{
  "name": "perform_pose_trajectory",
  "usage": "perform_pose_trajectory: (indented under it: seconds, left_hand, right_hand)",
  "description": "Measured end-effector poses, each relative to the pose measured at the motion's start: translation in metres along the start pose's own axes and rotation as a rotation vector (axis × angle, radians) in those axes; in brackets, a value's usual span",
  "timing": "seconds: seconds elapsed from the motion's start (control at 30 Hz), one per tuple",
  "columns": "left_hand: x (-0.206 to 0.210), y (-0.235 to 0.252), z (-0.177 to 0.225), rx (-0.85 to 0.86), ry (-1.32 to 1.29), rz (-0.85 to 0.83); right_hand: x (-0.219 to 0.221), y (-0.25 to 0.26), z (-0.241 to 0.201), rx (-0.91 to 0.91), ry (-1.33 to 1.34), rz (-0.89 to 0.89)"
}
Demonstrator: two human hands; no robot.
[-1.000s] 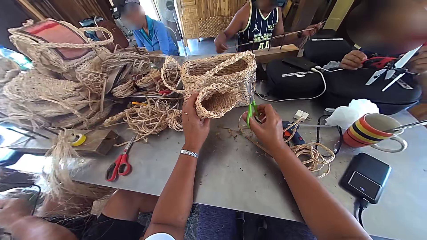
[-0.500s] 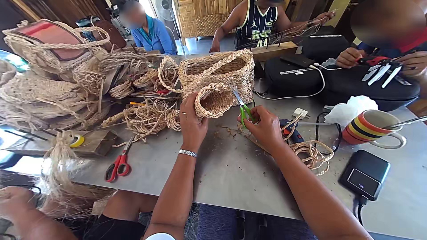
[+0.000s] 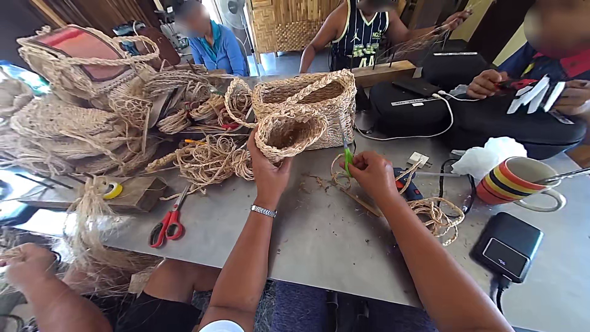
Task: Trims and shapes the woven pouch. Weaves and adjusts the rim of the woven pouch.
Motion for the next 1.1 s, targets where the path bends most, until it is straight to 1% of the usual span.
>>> perform_pose_trajectory:
  seconds: [0.1,0.13,0.3,0.43,0.53,0.57,0.6,0.67,0.73,0.77,0.8,0.83,0.9,1.03,1.1]
  left_hand:
    - [0.004,-0.003,-0.001,-0.071,-0.184,-0.054]
    - [0.006,-0.003,-0.001,-0.082,-0.214,-0.068]
    - [0.018,-0.008,0.004,-0.076,-0.278,-0.136]
    - [0.024,-0.011,0.011,-0.050,-0.300,-0.178]
    - [0.029,-0.012,0.015,-0.015,-0.311,-0.214]
    - [0.032,-0.013,0.015,-0.026,-0.316,-0.242]
    - [0.036,-0.014,0.015,-0.055,-0.329,-0.279]
    - [0.044,-0.018,0.011,-0.142,-0.349,-0.363]
    - [0.053,-0.022,0.006,-0.223,-0.346,-0.438]
    - [0.057,-0.024,0.004,-0.252,-0.348,-0.472]
    - [0.061,-0.027,0.002,-0.277,-0.359,-0.506]
    - [0.065,-0.030,0.001,-0.296,-0.369,-0.539]
    - [0.073,-0.034,0.002,-0.296,-0.396,-0.576]
    - [0.081,-0.039,0.012,-0.212,-0.378,-0.634]
    - [0.084,-0.040,0.014,-0.206,-0.378,-0.653]
  right_hand:
    - [0.016,-0.004,0.010,0.146,-0.094,-0.229]
    - [0.020,-0.006,0.010,0.169,-0.119,-0.272]
    - [0.033,-0.007,0.007,0.084,-0.136,-0.352]
    - [0.038,-0.010,0.015,0.152,-0.076,-0.440]
    - [0.039,-0.011,0.016,0.183,-0.015,-0.470]
    - [0.037,-0.010,0.014,0.168,0.004,-0.448]
    - [0.033,-0.008,0.011,0.129,0.024,-0.388]
    - [0.016,0.000,0.002,-0.012,0.106,-0.172]
    - [-0.001,0.005,-0.002,-0.078,0.332,0.074]
    - [-0.004,0.005,-0.005,-0.091,0.482,0.153]
    - [-0.004,0.004,-0.009,-0.107,0.610,0.164]
    - [-0.002,0.000,-0.016,-0.117,0.678,0.119]
    - [0.005,-0.004,-0.026,-0.122,0.719,0.046]
    - [0.016,-0.005,-0.017,0.033,0.806,0.002]
    - [0.021,0.001,-0.002,0.110,0.911,0.053]
Point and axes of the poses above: each hand's wrist, its own y-axis towards the middle knuckle, its own x-axis out of the palm, z = x × y, the point moved 9 cm from there along y, towards the middle knuckle, and after that the axes turned 11 degrees about -x, right-handed, at the moved point
